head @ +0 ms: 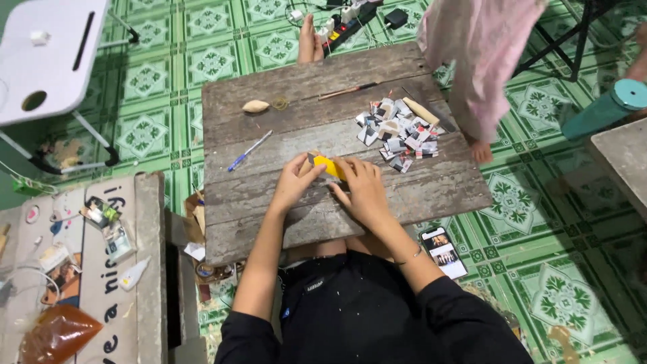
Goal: Organizing and pressing small paper slips on a wooden workbench using a yellow plastic tool.
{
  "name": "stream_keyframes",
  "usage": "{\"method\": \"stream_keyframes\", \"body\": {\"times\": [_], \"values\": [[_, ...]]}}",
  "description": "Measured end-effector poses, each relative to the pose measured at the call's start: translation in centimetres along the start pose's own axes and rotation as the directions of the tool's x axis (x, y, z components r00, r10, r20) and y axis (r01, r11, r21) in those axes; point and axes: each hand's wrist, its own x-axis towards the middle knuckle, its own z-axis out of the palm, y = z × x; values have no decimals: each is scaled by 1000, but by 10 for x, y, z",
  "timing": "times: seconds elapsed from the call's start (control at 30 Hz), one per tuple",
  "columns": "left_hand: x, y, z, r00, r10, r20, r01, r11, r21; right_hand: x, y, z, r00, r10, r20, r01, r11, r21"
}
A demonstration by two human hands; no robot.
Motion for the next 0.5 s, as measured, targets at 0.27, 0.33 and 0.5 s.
{"method": "stream_keyframes", "body": {"times": [0.27,0.33,0.5], "values": [[8,-10,-5,992,102,73,-98,994,-55,-2,14,27,989,-53,-137,62,996,61],[5,-1,-5,989,114,94,-108,992,-66,-3,15,28,990,-65,-122,77,992,96],[-2,13,1,987,121,103,-118,992,-41,-3,9,13,989,-50,-141,72,985,159]]}}
